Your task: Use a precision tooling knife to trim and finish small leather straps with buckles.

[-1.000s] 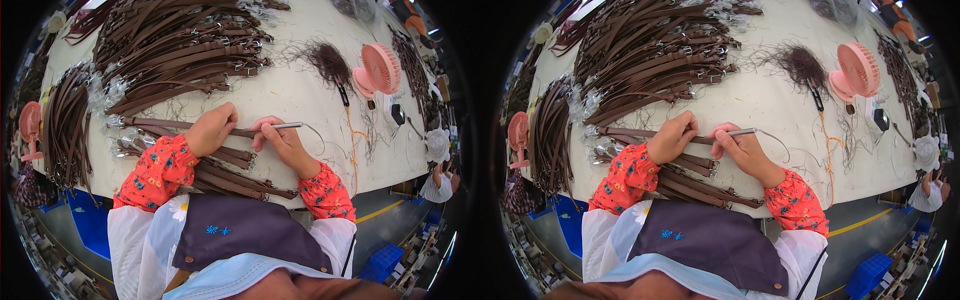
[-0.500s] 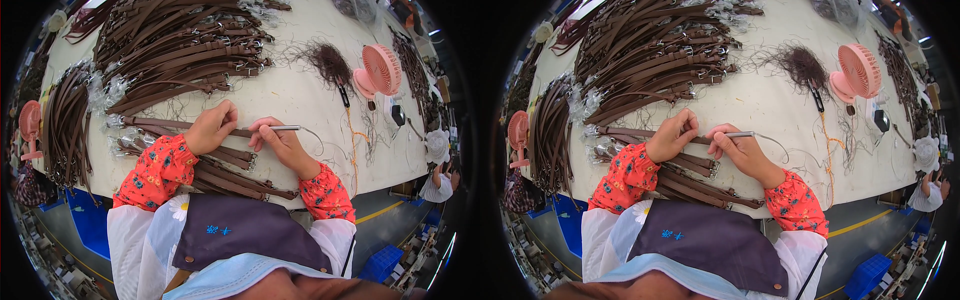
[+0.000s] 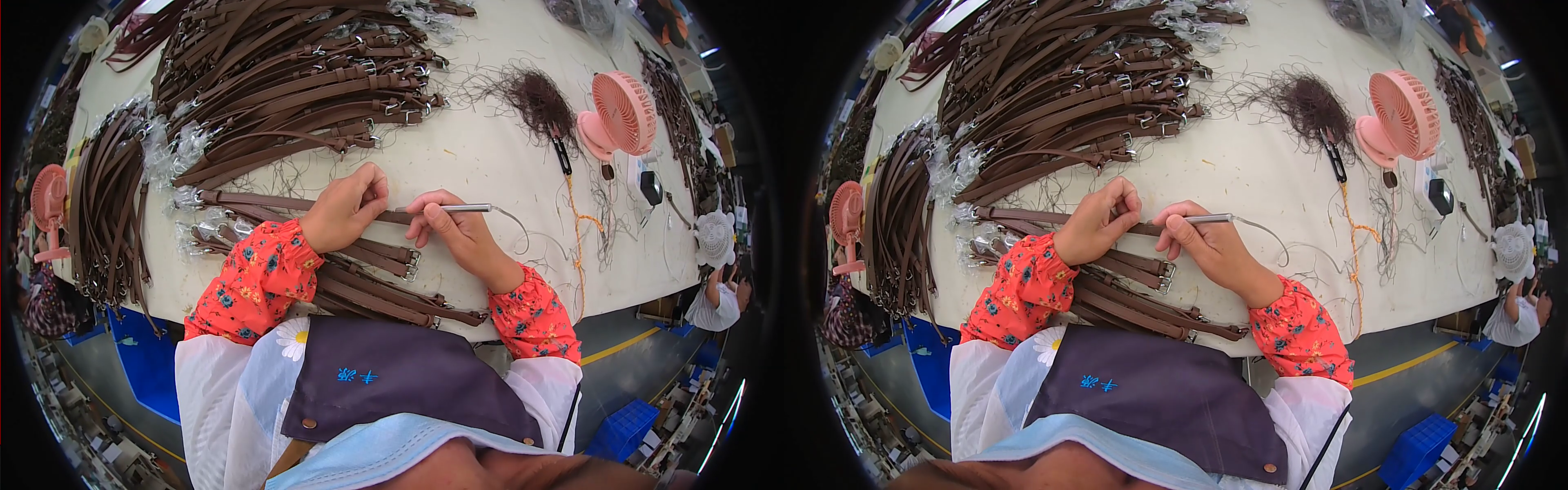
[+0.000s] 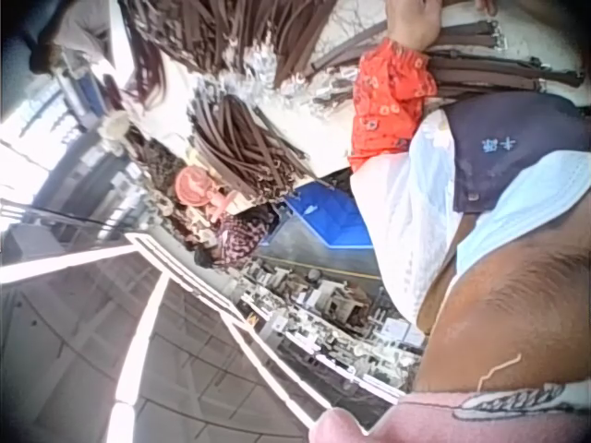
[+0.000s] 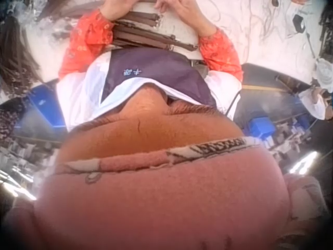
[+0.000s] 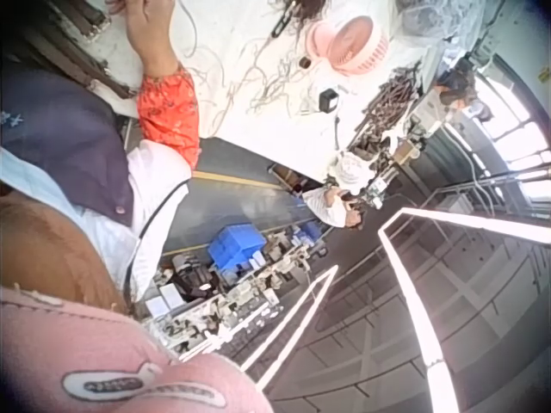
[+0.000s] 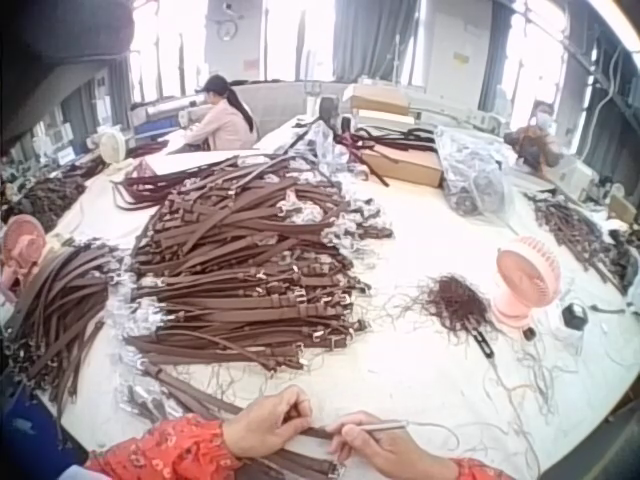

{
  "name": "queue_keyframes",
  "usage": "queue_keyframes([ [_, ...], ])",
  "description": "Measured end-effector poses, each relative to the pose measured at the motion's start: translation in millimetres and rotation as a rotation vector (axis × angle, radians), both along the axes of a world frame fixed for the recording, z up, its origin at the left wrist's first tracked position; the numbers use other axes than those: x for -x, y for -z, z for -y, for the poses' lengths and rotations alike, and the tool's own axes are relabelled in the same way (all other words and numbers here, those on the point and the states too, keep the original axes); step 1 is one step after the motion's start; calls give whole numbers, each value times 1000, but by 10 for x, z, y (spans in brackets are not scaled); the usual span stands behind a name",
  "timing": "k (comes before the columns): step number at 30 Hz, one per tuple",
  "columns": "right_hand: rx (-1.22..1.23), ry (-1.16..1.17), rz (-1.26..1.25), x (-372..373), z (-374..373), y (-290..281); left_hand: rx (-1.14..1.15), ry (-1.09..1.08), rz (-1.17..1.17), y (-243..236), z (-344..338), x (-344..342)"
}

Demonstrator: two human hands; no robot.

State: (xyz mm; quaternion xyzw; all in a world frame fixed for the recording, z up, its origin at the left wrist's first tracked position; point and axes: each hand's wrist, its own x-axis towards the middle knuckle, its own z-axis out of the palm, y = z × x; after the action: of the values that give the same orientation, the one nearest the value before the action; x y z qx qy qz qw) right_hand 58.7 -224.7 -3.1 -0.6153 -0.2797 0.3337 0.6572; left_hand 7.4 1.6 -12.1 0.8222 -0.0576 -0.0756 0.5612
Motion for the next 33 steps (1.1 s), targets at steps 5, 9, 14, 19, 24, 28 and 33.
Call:
queue_keyframes([
  [5, 21, -12, 13, -12, 14, 1, 40, -58, 35, -14, 8, -4],
  [9, 3, -2, 5, -9, 16, 9, 71, -98, 1, 42, -37, -19],
  [14, 8, -9, 17, -5, 18, -8, 204, -245, -19, -8, -50, -28],
  [19, -22, 43, 34, -9, 28, 7, -421, -13, 410, -196, -184, 1],
  [24, 3, 161, 274, 3, -25, 19, -531, 201, 345, -216, -169, 44],
  [28, 98, 188, 606, 3, -56, 19, -309, 150, 229, -201, -114, 24],
  [33, 84, 265, 493, -13, -49, 111, -80, 63, 189, -255, -49, 25],
])
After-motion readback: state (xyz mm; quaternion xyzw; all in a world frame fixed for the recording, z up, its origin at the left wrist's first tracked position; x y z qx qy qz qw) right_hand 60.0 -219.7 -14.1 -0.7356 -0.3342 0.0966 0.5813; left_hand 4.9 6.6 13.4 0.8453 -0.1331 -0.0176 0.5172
